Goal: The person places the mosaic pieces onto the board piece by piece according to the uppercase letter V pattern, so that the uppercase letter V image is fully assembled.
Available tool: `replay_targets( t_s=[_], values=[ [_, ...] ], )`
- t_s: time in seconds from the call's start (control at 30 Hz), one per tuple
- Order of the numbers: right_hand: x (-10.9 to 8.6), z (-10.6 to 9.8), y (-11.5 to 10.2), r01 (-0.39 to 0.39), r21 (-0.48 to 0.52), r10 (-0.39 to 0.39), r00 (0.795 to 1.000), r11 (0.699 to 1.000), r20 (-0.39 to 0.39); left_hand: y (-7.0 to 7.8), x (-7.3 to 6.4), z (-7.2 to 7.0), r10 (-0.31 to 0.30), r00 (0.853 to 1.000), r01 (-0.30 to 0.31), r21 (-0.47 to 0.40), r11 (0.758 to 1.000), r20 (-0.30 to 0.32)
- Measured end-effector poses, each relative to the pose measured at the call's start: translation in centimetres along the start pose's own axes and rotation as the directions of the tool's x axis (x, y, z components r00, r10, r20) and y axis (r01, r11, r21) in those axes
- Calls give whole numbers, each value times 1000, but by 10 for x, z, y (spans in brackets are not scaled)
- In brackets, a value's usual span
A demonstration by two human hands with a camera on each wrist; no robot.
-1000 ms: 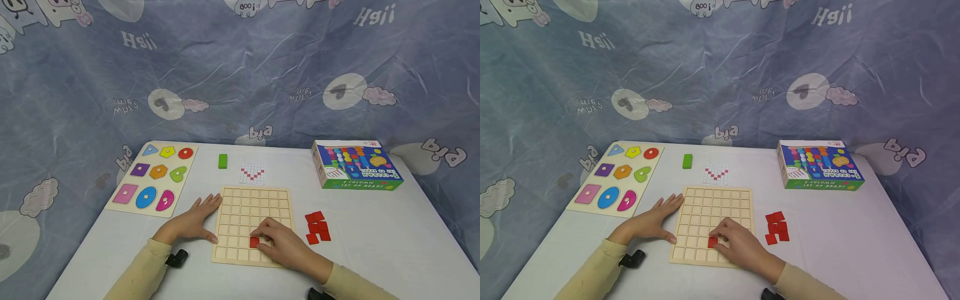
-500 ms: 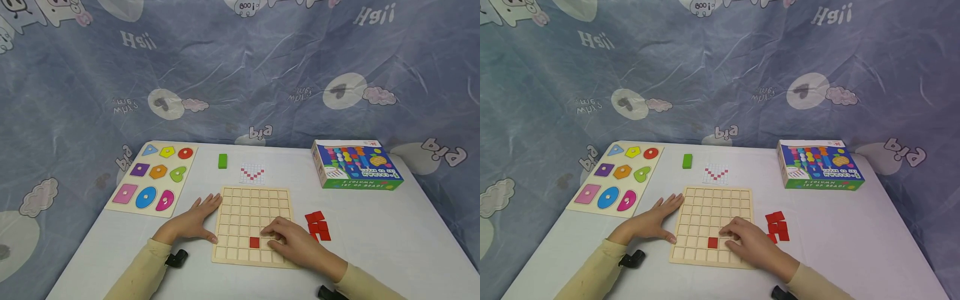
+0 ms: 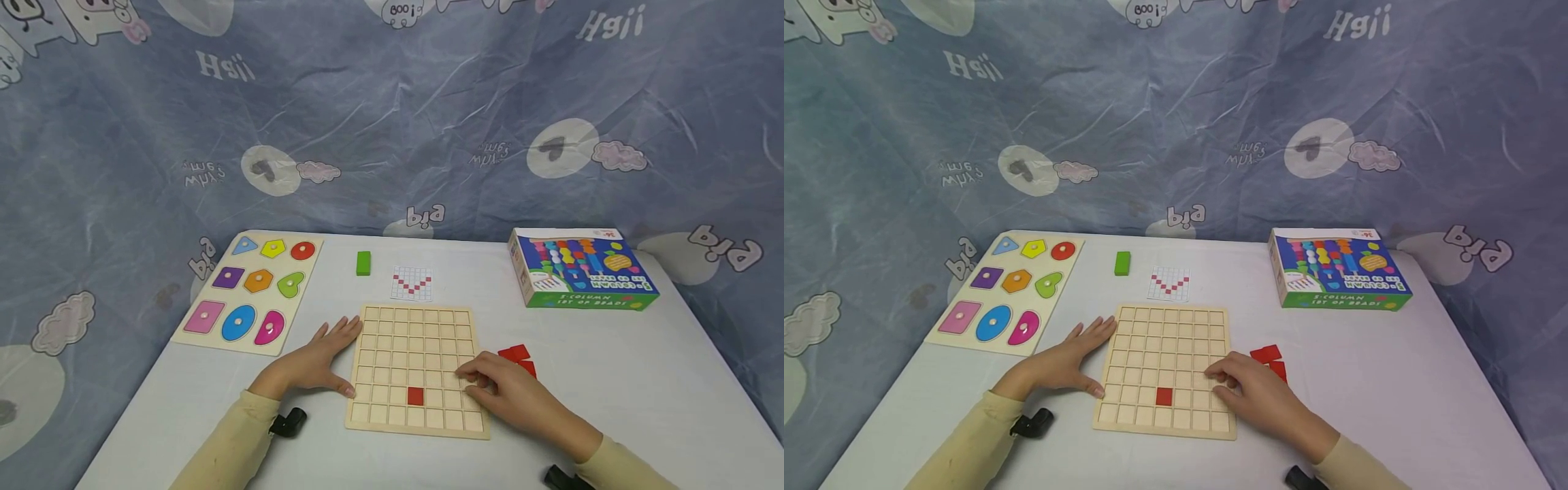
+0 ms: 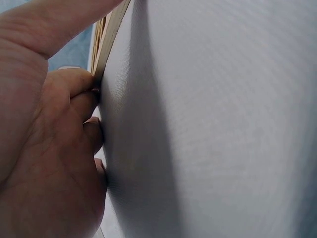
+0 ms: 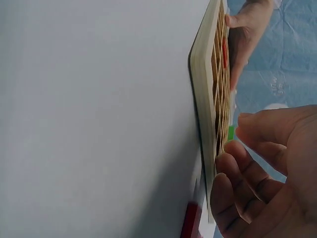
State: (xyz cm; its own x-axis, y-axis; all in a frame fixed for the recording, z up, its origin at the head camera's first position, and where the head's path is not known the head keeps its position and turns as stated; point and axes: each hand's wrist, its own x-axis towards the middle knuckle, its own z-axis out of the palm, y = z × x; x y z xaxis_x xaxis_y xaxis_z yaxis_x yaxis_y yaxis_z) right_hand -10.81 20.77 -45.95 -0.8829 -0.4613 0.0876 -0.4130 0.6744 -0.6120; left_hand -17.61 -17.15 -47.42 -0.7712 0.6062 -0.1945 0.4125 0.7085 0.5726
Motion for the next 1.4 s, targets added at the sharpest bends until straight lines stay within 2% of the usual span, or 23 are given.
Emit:
replay_targets(
  t_s=[0.27,0.43,0.67,1.17,1.4],
  values=[
    [-14,-16,17,-15,-30,14,1000,999,-24,0,-1,1,-10,1000,10,1,1000,3],
    [-22,-25,27,-77,-65,76,997,995,-13,1,-1,1,-6,1000,6,1,1000,0],
    [-29,-31,36,-183,-113,185,983,977,13,0,-1,1,-8,1000,8,4,1000,3],
    [-25,-29,37,-213,-112,219,975,971,37,1,-1,1,-12,1000,12,8,1000,-1],
    [-24,-30,37,-203,-94,208,977,975,55,0,-1,1,-6,1000,6,-1,1000,1]
  ],
)
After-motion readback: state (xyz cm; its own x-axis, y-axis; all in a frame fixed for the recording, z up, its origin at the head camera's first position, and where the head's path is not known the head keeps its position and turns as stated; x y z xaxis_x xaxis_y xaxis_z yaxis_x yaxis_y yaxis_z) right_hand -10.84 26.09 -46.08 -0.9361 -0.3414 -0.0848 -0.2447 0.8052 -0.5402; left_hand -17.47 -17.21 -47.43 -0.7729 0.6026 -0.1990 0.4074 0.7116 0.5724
